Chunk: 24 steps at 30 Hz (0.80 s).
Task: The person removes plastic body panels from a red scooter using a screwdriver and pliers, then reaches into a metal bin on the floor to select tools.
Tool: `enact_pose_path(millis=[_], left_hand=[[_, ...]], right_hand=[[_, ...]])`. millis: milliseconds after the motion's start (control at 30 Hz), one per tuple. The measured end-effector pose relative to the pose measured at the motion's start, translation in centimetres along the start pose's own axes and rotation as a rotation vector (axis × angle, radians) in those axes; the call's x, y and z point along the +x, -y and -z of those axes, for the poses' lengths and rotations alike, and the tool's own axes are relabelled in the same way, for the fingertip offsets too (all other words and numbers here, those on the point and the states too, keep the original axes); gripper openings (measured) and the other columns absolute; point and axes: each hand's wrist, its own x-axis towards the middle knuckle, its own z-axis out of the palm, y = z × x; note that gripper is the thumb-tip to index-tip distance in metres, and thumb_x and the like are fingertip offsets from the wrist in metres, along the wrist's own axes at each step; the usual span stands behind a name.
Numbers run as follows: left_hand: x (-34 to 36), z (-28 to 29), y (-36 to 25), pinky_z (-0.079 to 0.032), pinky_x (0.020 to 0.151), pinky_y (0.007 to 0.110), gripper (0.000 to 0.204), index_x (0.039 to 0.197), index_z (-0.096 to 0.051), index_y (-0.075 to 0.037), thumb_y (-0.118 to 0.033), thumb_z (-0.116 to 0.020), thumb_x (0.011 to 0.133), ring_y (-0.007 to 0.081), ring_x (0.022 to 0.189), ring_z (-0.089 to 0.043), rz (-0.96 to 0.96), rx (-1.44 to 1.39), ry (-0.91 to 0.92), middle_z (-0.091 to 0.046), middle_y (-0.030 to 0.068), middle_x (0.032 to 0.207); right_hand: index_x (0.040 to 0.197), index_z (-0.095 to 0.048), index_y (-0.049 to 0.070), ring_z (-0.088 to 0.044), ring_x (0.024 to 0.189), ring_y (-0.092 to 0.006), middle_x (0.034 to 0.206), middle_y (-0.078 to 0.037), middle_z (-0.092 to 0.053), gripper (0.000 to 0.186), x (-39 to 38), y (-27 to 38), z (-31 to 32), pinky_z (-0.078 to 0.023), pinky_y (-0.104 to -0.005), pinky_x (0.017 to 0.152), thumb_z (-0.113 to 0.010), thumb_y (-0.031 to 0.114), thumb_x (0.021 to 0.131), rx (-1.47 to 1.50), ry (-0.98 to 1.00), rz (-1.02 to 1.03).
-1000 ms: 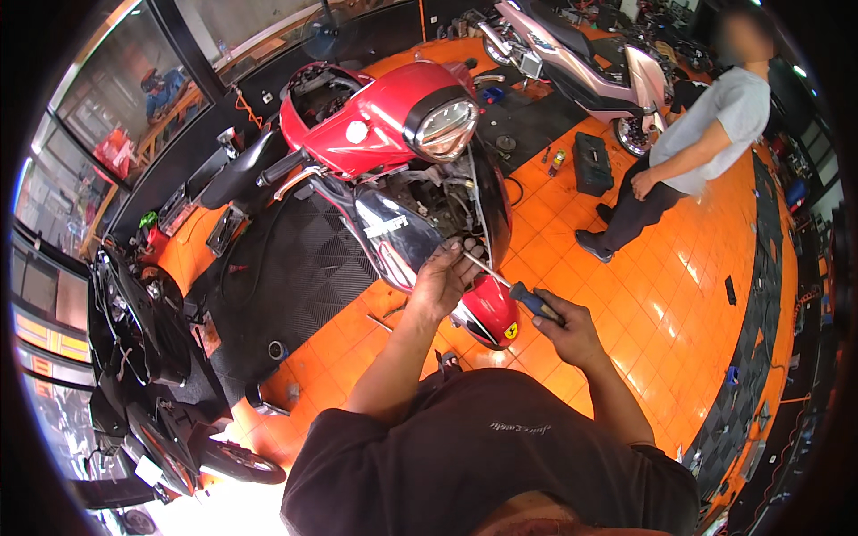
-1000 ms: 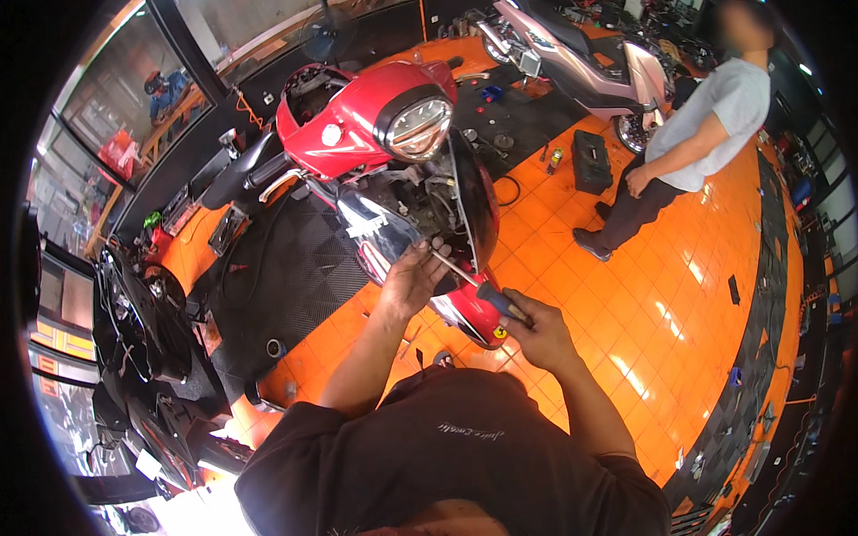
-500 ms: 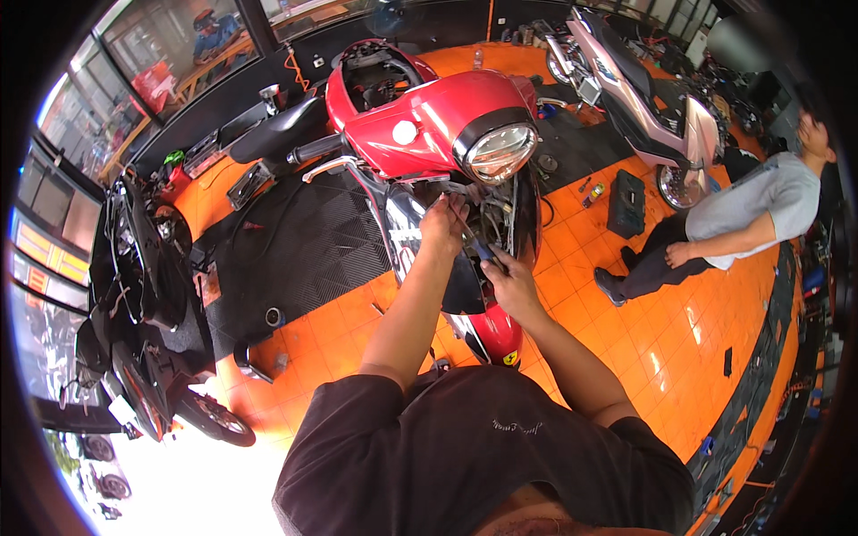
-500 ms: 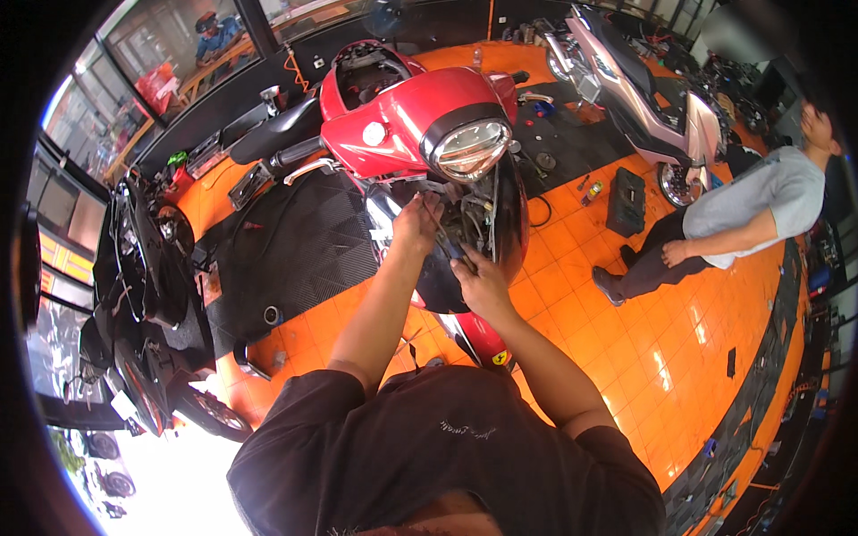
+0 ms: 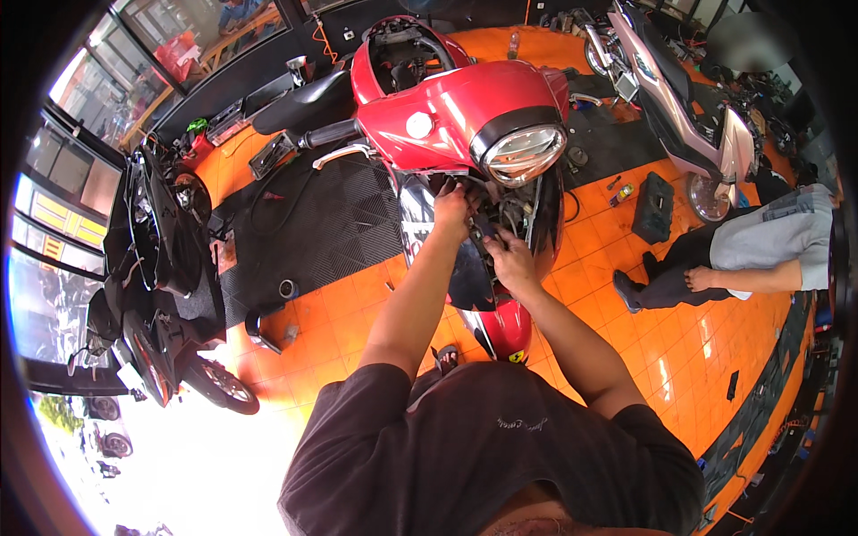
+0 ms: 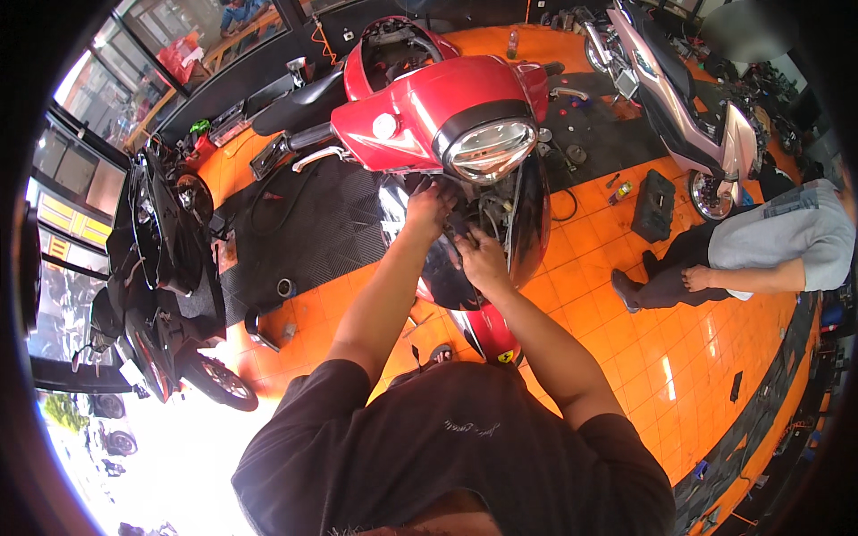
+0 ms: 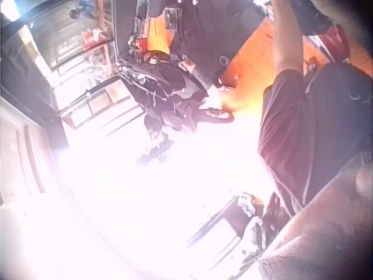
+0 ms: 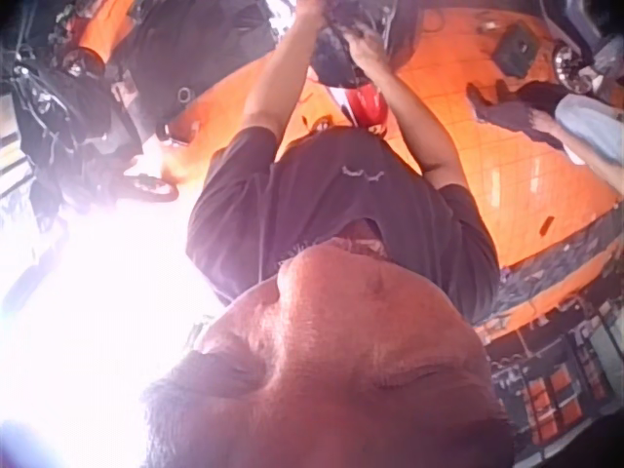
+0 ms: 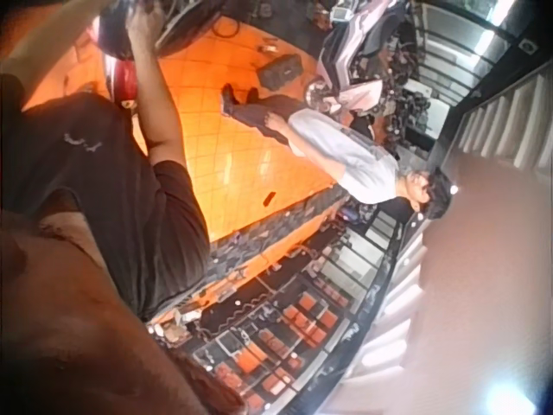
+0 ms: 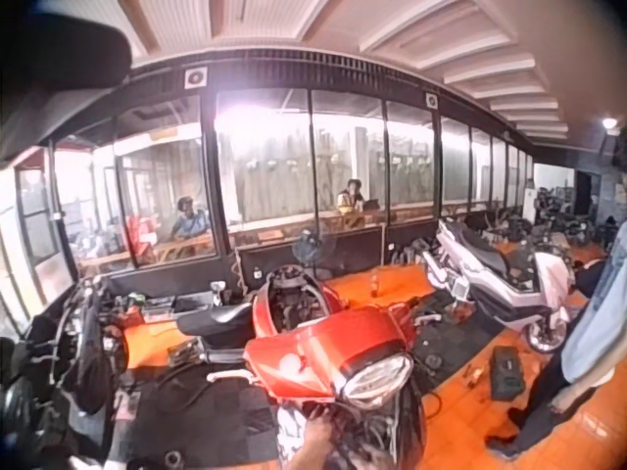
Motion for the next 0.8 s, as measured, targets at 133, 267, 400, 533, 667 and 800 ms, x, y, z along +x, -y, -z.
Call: enact_pose_path(millis=[133, 267, 400, 533, 667, 800], left_hand=[[-0.3, -0.8, 0.3, -0.052, 0.081, 0.04, 0.027, 0.124, -0.042, -0.002, -0.006, -0.042, 0.097, 0.027, 0.094, -0.062, 0.004, 0.026, -0.042, -0.057, 0.0122, 0.109], [0.8, 0.5, 0.9, -0.052, 0.064, 0.033, 0.02, 0.114, -0.046, -0.001, -0.001, -0.038, 0.096, 0.0222, 0.074, -0.06, -0.084, 0.003, 0.026, -0.057, 0.0118, 0.097], [0.8, 0.3, 1.2, -0.048, 0.053, 0.029, 0.018, 0.109, -0.05, -0.001, -0.001, -0.038, 0.095, 0.0199, 0.064, -0.06, -0.109, 0.037, -0.007, -0.058, 0.0112, 0.09], [1.0, 0.2, 0.9, -0.049, 0.051, 0.031, 0.022, 0.109, -0.05, -0.003, 0.002, -0.038, 0.092, 0.0243, 0.071, -0.066, -0.187, 0.238, -0.012, -0.059, 0.0124, 0.094], [0.4, -0.8, 1.6, -0.051, 0.053, 0.032, 0.021, 0.108, -0.052, -0.006, 0.0, -0.038, 0.093, 0.023, 0.07, -0.066, -0.149, 0.263, -0.134, -0.061, 0.0096, 0.094], [2.2, 2.1, 1.9, -0.051, 0.066, 0.036, 0.025, 0.113, -0.055, -0.005, -0.004, -0.041, 0.093, 0.029, 0.082, -0.066, -0.355, 0.572, -0.156, -0.064, 0.0129, 0.099]], right_hand=[[0.115, -0.061, -0.001, -0.059, 0.075, -0.0147, 0.086, -0.008, -0.067, 0.036, 0.2, 0.5, 0.4, -0.046, -0.0283, 0.07, -0.06, 0.023, 0.089, 0.016, 0.011, -0.095], [0.126, -0.052, -0.003, -0.068, 0.072, -0.0298, 0.081, -0.016, -0.069, 0.041, -0.3, -0.7, -0.8, -0.052, -0.0359, 0.065, -0.054, 0.022, 0.093, -0.311, -0.062, 0.163], [0.128, -0.053, 0.004, -0.065, 0.078, -0.0377, 0.086, -0.019, -0.068, 0.045, -0.4, -1.0, -0.9, -0.05, -0.0418, 0.067, -0.059, 0.028, 0.091, -0.456, -0.078, 0.117], [0.13, -0.052, 0.005, -0.065, 0.079, -0.0383, 0.086, -0.02, -0.067, 0.046, -0.1, -2.1, -1.6, -0.052, -0.0425, 0.068, -0.06, 0.026, 0.089, -0.608, -0.142, 0.233], [0.123, -0.056, 0.006, -0.057, 0.059, -0.0275, 0.077, -0.016, -0.064, 0.038, 0.5, -4.1, -1.7, -0.045, -0.0355, 0.053, -0.06, 0.025, 0.09, -0.137, -0.132, 0.038], [0.094, -0.059, 0.009, -0.033, 0.033, -0.008, 0.067, -0.007, -0.059, 0.023, 0.6, -4.6, -2.3, -0.025, -0.0221, 0.032, -0.052, 0.03, 0.096, 0.989, 0.101, -0.49]])
